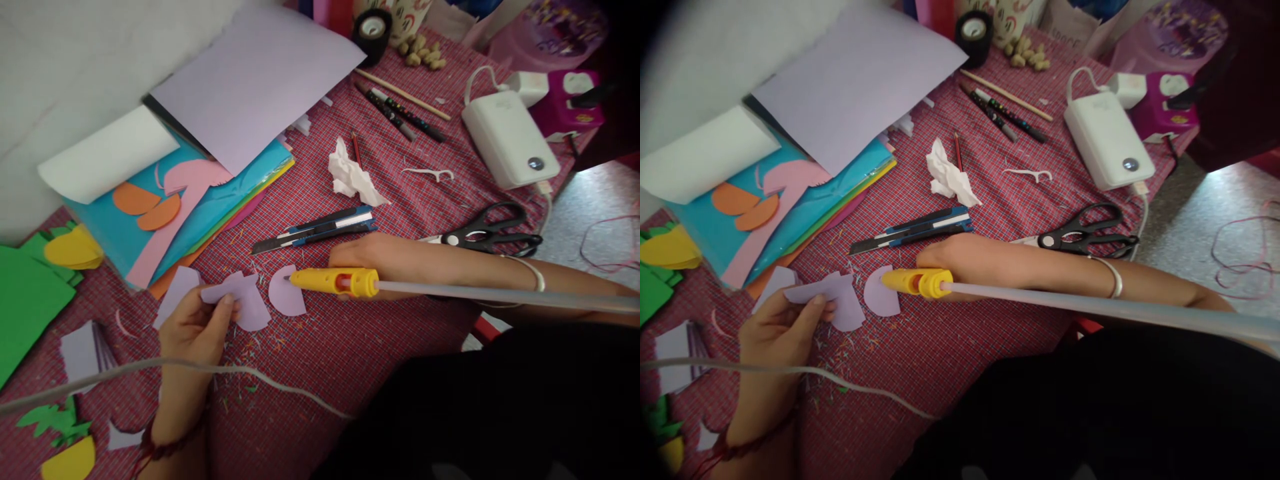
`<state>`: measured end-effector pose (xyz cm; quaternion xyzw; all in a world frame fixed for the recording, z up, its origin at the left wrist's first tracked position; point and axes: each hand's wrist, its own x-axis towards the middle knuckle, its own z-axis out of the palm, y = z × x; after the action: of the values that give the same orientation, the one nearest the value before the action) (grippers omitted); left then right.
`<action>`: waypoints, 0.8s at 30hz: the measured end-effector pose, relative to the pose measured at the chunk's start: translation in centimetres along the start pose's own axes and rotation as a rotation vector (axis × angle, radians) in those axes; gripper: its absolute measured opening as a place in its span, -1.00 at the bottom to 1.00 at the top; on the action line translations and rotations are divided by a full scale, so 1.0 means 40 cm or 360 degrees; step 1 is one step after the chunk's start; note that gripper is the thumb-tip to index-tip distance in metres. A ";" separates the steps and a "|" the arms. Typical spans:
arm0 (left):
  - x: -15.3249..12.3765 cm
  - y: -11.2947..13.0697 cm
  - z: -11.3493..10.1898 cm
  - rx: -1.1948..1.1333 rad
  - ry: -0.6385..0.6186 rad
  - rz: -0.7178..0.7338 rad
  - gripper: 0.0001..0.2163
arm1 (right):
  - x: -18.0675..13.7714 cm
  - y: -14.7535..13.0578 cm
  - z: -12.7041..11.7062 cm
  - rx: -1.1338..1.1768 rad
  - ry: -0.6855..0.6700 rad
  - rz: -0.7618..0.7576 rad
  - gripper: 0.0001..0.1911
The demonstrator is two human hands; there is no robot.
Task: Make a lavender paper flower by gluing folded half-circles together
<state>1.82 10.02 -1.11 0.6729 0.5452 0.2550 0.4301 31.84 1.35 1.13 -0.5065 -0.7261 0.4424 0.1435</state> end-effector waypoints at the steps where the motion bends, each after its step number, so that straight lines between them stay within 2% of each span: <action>1: 0.000 0.002 0.001 -0.0012 -0.0001 -0.0004 -0.86 | 0.000 0.000 -0.001 0.0005 0.0000 -0.0008 -0.86; 24: -0.003 0.007 0.003 -0.0001 -0.0001 0.0031 -0.87 | 0.000 -0.024 -0.013 0.0002 -0.0098 0.0067 -0.88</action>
<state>2.04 9.88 -0.90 0.6781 0.5383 0.2593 0.4279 31.57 1.50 2.19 -0.5078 -0.7190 0.4611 0.1120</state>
